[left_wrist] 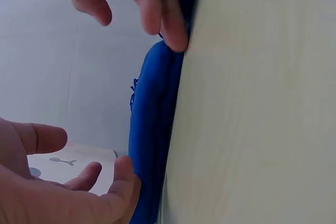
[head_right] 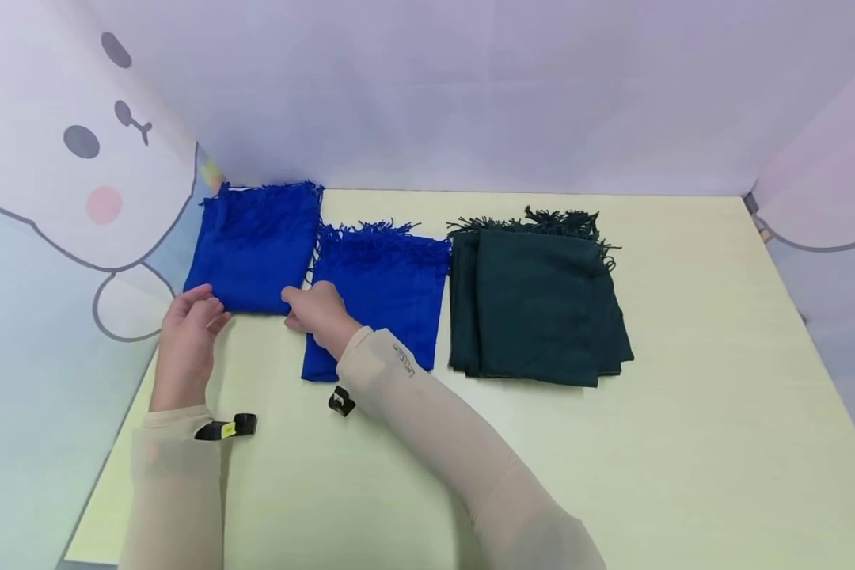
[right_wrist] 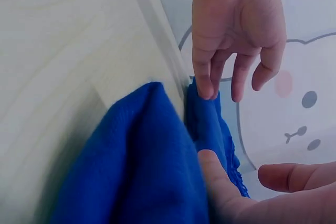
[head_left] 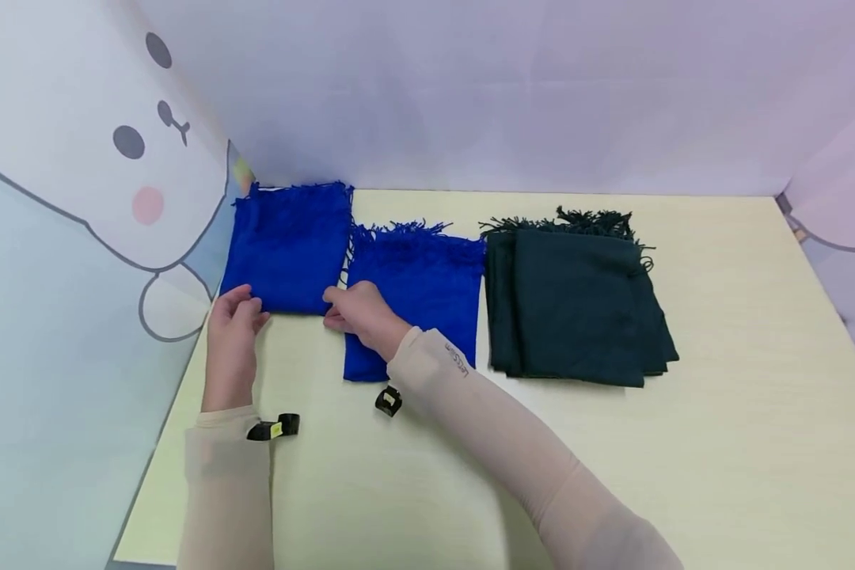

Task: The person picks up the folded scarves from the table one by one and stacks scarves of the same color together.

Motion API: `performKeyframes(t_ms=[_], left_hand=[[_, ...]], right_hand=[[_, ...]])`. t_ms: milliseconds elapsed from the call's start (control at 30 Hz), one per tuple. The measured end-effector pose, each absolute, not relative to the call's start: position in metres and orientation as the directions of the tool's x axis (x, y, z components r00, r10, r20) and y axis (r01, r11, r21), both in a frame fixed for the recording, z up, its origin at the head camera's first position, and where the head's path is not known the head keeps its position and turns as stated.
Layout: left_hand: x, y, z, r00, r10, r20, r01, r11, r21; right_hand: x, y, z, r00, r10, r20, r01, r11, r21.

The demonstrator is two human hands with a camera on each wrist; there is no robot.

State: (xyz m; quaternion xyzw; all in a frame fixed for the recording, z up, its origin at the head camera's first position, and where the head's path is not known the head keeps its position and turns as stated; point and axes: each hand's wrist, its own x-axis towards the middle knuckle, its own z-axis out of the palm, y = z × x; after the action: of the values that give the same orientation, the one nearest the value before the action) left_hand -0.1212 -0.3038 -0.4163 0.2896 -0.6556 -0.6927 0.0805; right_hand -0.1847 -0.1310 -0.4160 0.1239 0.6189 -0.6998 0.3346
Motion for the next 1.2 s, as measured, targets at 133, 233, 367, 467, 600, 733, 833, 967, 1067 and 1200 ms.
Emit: performKeyframes(t_ms=[133, 233, 367, 467, 600, 733, 833, 967, 1067, 1200], left_hand=[[-0.122, -0.302, -0.421, -0.818, -0.494, -0.294, -0.265, -0.130, 0.955], [-0.124, -0.303, -0.422, -0.817, -0.503, -0.284, -0.250, -0.134, 0.959], [-0.125, -0.303, -0.424, -0.814, -0.512, -0.274, -0.214, -0.174, 0.961], [-0.126, -0.303, -0.426, -0.815, -0.512, -0.273, -0.192, -0.206, 0.960], [-0.125, -0.302, -0.427, -0.813, -0.514, -0.274, -0.190, -0.211, 0.959], [-0.123, -0.302, -0.429, -0.815, -0.509, -0.277, -0.167, -0.252, 0.953], [-0.121, -0.302, -0.430, -0.841, -0.453, -0.295, -0.124, -0.369, 0.921], [-0.120, -0.303, -0.433, -0.905, -0.252, -0.343, -0.180, -0.503, 0.846], [-0.120, -0.304, -0.436, -0.923, -0.127, -0.364, -0.248, -0.529, 0.812], [-0.119, -0.310, -0.438, -0.909, -0.107, -0.402, -0.255, -0.621, 0.742]], right_hand=[[-0.188, -0.140, -0.419, -0.735, -0.310, -0.603, 0.651, -0.072, -0.756], [-0.189, -0.150, -0.420, -0.752, -0.281, -0.596, 0.635, -0.066, -0.770], [-0.191, -0.161, -0.422, -0.763, -0.261, -0.592, 0.622, -0.047, -0.781], [-0.193, -0.164, -0.425, -0.753, -0.278, -0.597, 0.637, -0.078, -0.767], [-0.198, -0.166, -0.429, -0.726, -0.322, -0.608, 0.670, -0.129, -0.731], [-0.201, -0.169, -0.431, -0.712, -0.339, -0.615, 0.688, -0.162, -0.708], [-0.201, -0.172, -0.429, -0.737, -0.321, -0.594, 0.667, -0.204, -0.717], [-0.201, -0.174, -0.427, -0.772, -0.299, -0.561, 0.632, -0.254, -0.733], [-0.201, -0.175, -0.426, -0.781, -0.290, -0.553, 0.619, -0.250, -0.744], [-0.199, -0.177, -0.424, -0.803, -0.279, -0.527, 0.588, -0.226, -0.776]])
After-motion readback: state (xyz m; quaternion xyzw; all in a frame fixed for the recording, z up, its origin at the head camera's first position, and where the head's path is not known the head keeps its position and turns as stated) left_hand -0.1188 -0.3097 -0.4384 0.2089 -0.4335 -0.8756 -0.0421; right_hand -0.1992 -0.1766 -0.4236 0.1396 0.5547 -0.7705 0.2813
